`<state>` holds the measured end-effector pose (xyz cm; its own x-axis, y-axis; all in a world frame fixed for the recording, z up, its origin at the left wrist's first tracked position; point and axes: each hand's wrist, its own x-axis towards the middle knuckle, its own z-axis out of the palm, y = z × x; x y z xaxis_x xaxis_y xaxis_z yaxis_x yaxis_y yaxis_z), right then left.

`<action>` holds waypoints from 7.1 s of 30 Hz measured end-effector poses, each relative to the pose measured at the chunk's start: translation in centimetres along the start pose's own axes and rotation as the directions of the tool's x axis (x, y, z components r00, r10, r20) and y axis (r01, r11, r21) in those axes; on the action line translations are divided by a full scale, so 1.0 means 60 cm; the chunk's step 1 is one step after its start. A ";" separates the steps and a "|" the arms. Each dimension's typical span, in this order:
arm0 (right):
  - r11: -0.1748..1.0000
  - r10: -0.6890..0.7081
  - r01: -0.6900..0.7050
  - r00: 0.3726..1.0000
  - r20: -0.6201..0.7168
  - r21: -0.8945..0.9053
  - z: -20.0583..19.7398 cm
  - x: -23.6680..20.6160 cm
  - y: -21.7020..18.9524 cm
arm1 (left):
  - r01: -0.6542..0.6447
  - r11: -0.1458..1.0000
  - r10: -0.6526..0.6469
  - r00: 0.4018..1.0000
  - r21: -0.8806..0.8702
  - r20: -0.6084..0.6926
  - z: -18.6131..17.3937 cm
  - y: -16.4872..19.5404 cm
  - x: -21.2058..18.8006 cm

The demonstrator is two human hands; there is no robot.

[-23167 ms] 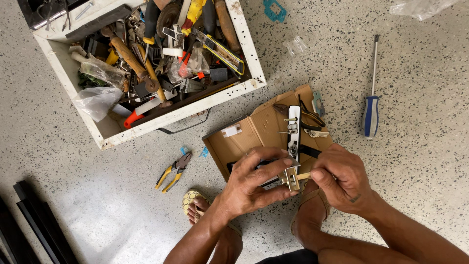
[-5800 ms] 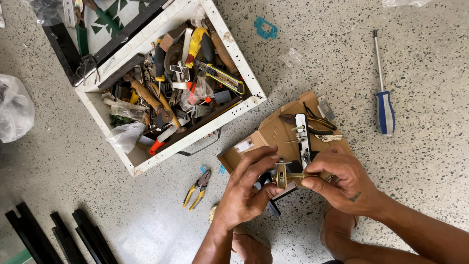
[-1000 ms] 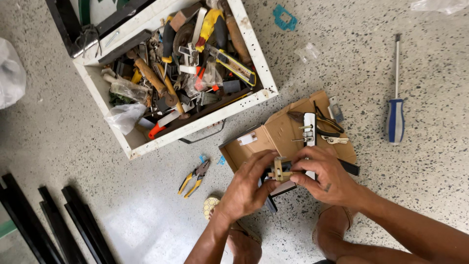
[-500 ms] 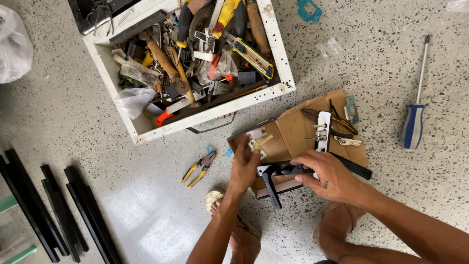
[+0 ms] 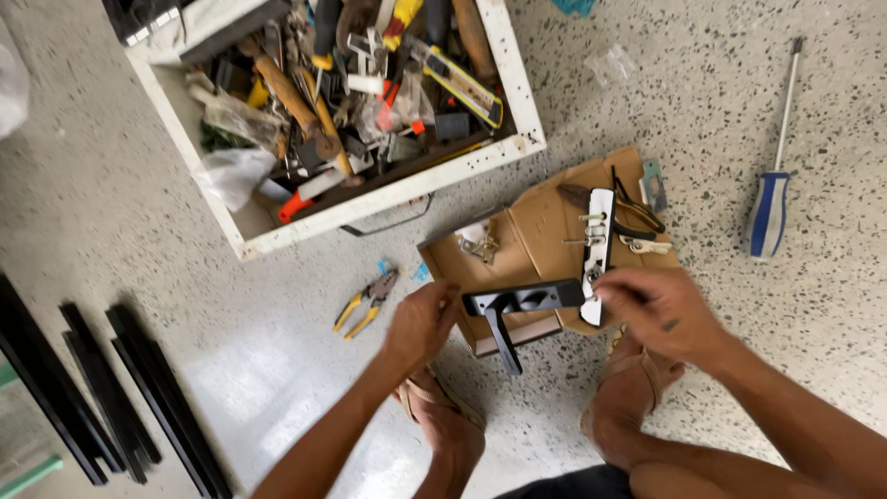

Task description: The person assembles a door handle by inserting a metal latch into a white metal plate, attaching two black door handles to the plate, and securing them with screws. The person tests the handle mechanism by turning the handles.

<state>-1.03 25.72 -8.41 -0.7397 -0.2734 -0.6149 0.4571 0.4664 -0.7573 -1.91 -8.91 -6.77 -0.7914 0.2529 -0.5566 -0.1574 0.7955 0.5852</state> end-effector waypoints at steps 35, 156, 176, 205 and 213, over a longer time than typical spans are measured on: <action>0.947 0.052 -0.101 0.985 -0.164 -0.306 0.079 -0.068 -0.112 | -0.081 0.925 0.063 0.996 -0.371 -0.062 -0.005 -0.022 -0.142; 0.637 -0.568 0.134 0.748 -0.345 -0.759 0.256 0.061 -0.192 | -0.149 0.204 -0.086 0.982 -0.967 -0.170 -0.151 -0.218 -0.122; 0.495 -0.019 -0.031 0.999 0.046 0.868 0.355 0.039 -0.232 | 0.116 -0.256 -0.018 0.992 -0.960 0.125 -0.148 -0.166 -0.094; 0.878 -0.234 0.337 0.922 -0.308 0.340 0.442 0.090 -0.321 | 0.142 -0.224 0.026 0.990 -0.964 0.140 -0.155 -0.179 -0.098; 0.821 -0.496 0.317 0.809 -0.316 -0.475 0.292 0.068 -0.298 | 0.073 -0.213 0.054 0.997 -0.974 0.063 -0.159 -0.196 -0.085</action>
<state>-3.58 1.50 -1.24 -0.9810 -0.1867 -0.0527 -0.0942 0.6960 -0.7118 -1.63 -24.80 -5.20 -0.7597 0.3295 -0.5606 -0.6000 -0.6876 0.4089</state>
